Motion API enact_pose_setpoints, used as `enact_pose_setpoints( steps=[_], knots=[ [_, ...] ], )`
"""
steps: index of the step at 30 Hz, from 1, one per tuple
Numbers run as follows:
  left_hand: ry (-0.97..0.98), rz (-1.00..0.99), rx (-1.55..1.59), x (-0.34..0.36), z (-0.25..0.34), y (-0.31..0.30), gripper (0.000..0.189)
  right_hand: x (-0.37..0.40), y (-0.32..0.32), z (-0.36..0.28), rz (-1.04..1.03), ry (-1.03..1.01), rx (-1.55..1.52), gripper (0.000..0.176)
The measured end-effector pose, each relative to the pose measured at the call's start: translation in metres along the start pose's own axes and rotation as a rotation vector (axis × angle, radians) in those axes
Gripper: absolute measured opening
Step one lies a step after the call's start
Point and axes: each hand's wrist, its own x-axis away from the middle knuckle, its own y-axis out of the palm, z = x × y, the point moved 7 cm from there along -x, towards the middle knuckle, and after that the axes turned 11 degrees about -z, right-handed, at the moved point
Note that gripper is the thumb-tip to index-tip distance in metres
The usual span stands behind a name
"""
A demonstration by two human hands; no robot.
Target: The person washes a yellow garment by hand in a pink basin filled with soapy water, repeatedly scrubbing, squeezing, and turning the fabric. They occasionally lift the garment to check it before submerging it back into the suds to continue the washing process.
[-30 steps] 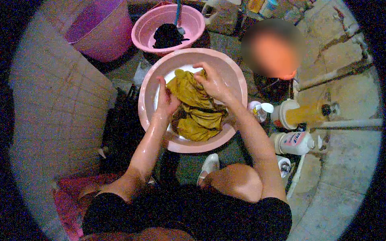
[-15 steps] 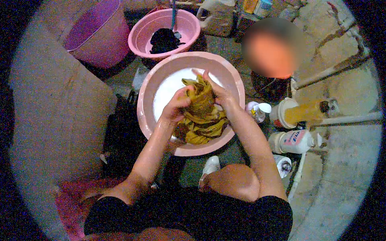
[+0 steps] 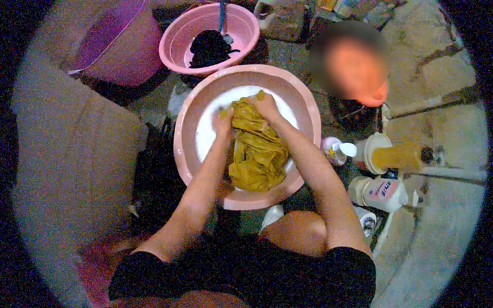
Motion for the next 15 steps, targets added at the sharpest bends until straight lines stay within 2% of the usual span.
enact_pose_setpoints(
  steps=[1, 2, 3, 4, 5, 8, 10, 12, 13, 14, 15],
  knots=[
    [0.080, 0.213, -0.351, -0.003, -0.015, -0.011, 0.038, -0.037, 0.000, 0.049, 0.216, -0.131, 0.149, 0.043],
    [0.159, 0.426, -0.702, -0.001, -0.017, -0.017, 0.036, -0.041, 0.004, 0.057, 0.213, -0.126, 0.150, 0.043],
    [-0.132, 0.132, -0.707, -0.006, -0.019, -0.011, 0.039, -0.042, 0.012, 0.062, 0.194, -0.061, 0.407, 0.042],
    [0.078, -0.087, -0.820, -0.008, -0.017, 0.003, 0.041, -0.041, 0.021, 0.064, 0.175, -0.004, 0.666, 0.042],
    [0.140, -0.174, -0.867, -0.009, -0.023, 0.009, 0.040, -0.040, 0.033, 0.068, 0.105, 0.047, 0.820, 0.041],
    [-0.044, -0.109, -0.641, -0.018, -0.043, 0.006, 0.037, -0.049, 0.045, 0.069, -0.069, 0.103, 0.886, 0.039],
    [-0.189, -0.049, -0.256, -0.018, -0.045, 0.003, 0.036, -0.049, 0.040, 0.055, -0.121, 0.087, 0.806, 0.038],
    [-0.325, 0.012, 0.161, -0.016, -0.032, 0.000, 0.035, -0.039, 0.035, 0.021, -0.048, 0.004, 0.617, 0.037],
    [-0.347, -0.005, 0.289, -0.018, -0.027, -0.001, 0.035, -0.023, 0.032, -0.007, 0.051, -0.087, 0.458, 0.037],
    [-0.362, -0.039, 0.378, -0.020, -0.022, 0.000, 0.036, -0.006, 0.038, -0.022, 0.233, -0.347, 0.384, 0.036],
    [-0.308, -0.210, 0.413, -0.041, -0.042, -0.006, 0.036, 0.032, 0.047, -0.059, 0.025, -0.216, 0.281, 0.042]
  ],
)
